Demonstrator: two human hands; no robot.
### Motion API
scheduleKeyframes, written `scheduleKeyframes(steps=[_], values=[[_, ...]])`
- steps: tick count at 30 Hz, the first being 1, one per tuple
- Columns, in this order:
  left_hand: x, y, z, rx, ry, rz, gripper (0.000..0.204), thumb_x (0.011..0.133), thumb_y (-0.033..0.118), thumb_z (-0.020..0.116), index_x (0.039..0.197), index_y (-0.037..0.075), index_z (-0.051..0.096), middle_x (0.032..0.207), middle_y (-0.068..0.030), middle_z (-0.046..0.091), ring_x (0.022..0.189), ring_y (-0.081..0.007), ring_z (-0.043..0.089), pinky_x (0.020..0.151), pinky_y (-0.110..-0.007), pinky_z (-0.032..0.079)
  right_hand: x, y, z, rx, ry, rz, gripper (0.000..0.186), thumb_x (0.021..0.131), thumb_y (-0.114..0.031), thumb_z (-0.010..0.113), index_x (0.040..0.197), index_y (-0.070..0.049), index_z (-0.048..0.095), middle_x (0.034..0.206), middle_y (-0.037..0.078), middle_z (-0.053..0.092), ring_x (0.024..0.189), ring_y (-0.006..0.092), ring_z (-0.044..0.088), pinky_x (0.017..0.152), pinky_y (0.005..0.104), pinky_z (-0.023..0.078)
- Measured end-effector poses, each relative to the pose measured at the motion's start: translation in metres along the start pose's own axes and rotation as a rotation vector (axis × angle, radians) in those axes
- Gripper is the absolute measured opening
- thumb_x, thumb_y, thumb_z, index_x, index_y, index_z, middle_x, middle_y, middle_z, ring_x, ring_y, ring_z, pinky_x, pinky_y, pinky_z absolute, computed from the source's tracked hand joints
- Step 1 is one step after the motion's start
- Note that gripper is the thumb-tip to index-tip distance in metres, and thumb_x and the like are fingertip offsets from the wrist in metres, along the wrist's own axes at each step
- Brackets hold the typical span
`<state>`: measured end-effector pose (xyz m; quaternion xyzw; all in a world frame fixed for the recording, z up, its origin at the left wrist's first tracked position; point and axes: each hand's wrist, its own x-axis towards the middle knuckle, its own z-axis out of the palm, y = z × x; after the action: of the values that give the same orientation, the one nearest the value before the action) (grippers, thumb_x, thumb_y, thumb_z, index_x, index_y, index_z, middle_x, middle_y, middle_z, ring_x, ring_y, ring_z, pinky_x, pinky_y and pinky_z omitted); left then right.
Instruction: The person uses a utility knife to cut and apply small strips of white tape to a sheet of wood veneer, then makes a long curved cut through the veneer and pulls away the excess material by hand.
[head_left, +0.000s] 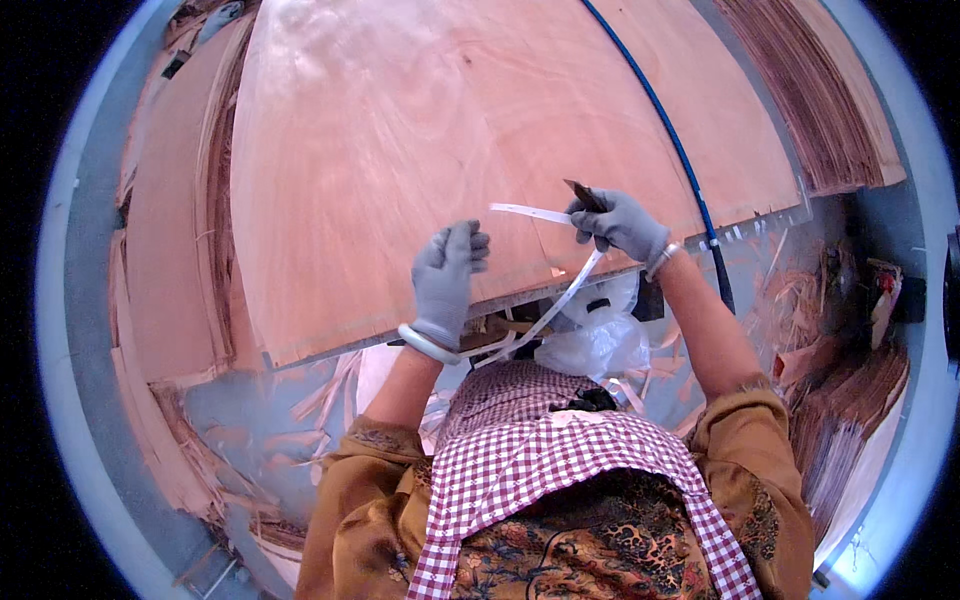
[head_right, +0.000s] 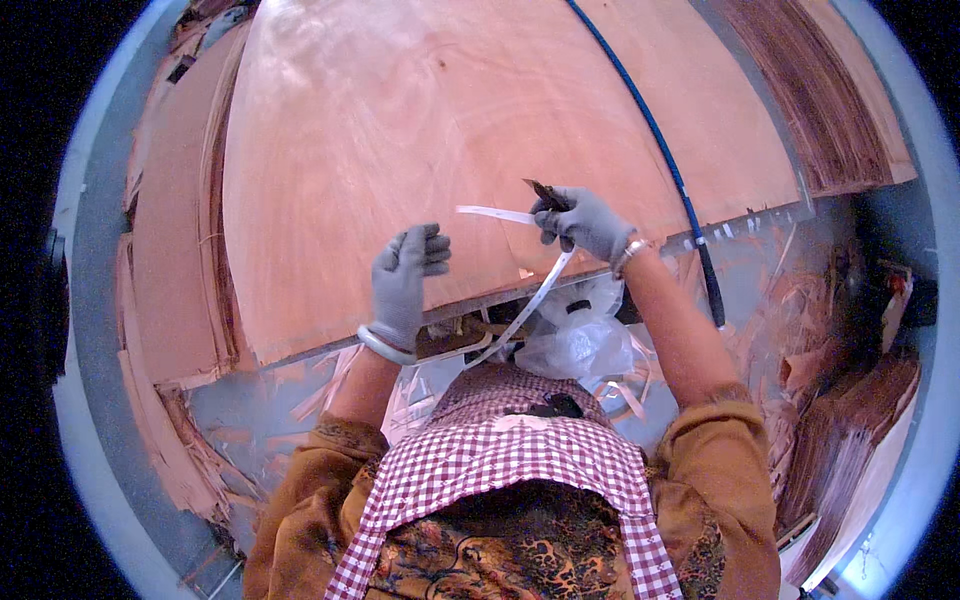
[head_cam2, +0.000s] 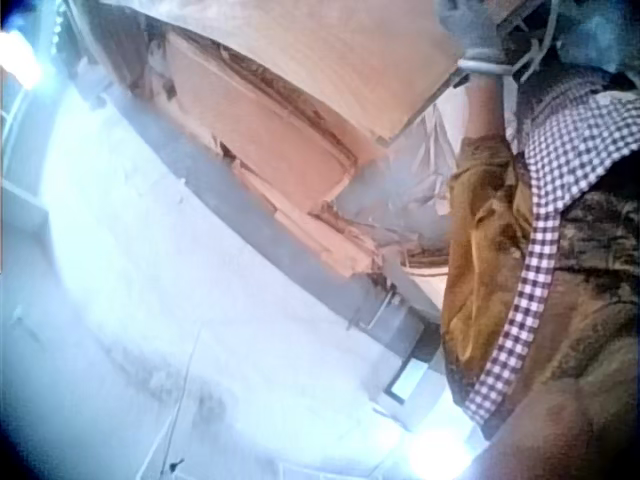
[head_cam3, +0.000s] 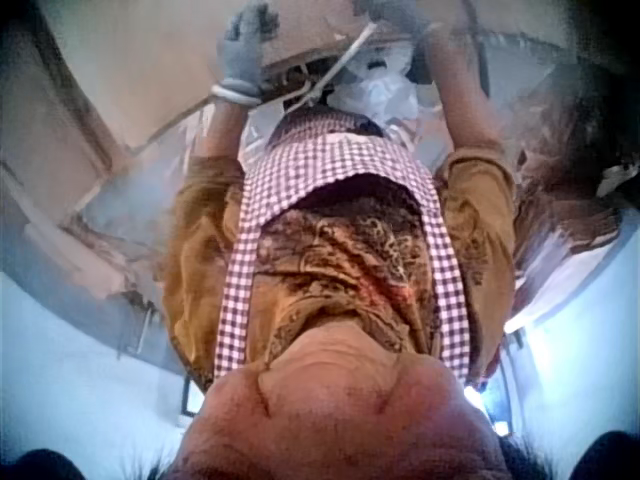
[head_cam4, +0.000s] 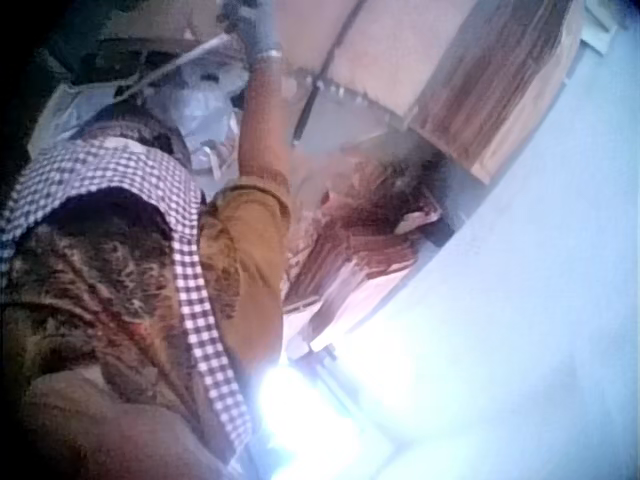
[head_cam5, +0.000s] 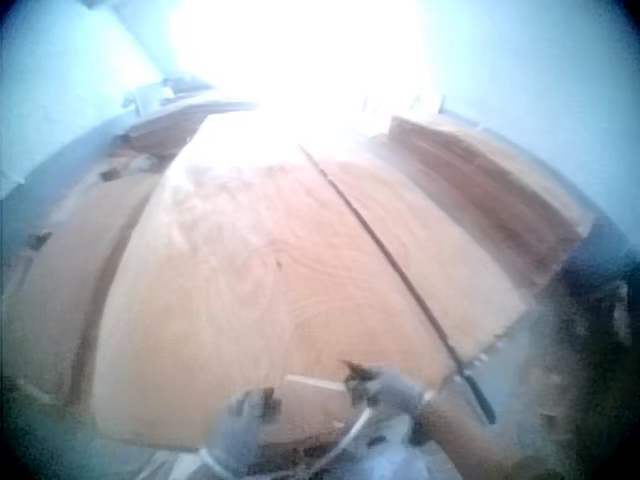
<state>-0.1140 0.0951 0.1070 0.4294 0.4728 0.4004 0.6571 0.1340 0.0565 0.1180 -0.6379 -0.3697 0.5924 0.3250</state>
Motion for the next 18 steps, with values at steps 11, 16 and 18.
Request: scheduleKeyframes(steps=[11, 16, 18], values=[[0.031, -0.051, 0.044, 1.441, -0.238, 0.714, 0.053, 0.085, 0.037, 0.049, 0.128, 0.006, 0.044, 0.126, -0.0164, 0.047, 0.117, -0.0304, 0.043, 0.102, -0.043, 0.027, 0.040, 0.040, -0.023, 0.004, -0.049, -0.001, 0.011, 0.079, -0.008, 0.061, 0.089, -0.004, 0.057, 0.069, 0.000, 0.055, 0.057, 0.0084, 0.052, 0.048, 0.0227, 0.040], [0.032, -0.051, 0.043, 1.471, -0.224, 0.729, 0.055, 0.080, 0.040, 0.054, 0.126, 0.010, 0.046, 0.122, -0.0134, 0.049, 0.114, -0.0289, 0.044, 0.098, -0.045, 0.029, 0.006, 0.028, -0.014, 0.053, -0.092, 0.101, 0.014, 0.081, -0.008, 0.061, 0.093, -0.003, 0.056, 0.070, 0.001, 0.056, 0.057, 0.0083, 0.053, 0.048, 0.0242, 0.044], [0.031, -0.055, 0.039, 1.468, -0.196, 0.741, 0.052, 0.079, 0.038, 0.056, 0.122, 0.010, 0.050, 0.120, -0.0125, 0.049, 0.113, -0.0284, 0.044, 0.098, -0.045, 0.030, -0.010, 0.004, 0.004, 0.048, -0.192, 0.135, 0.017, 0.081, -0.010, 0.062, 0.096, -0.003, 0.058, 0.071, 0.002, 0.057, 0.056, 0.0075, 0.054, 0.048, 0.0240, 0.045]])
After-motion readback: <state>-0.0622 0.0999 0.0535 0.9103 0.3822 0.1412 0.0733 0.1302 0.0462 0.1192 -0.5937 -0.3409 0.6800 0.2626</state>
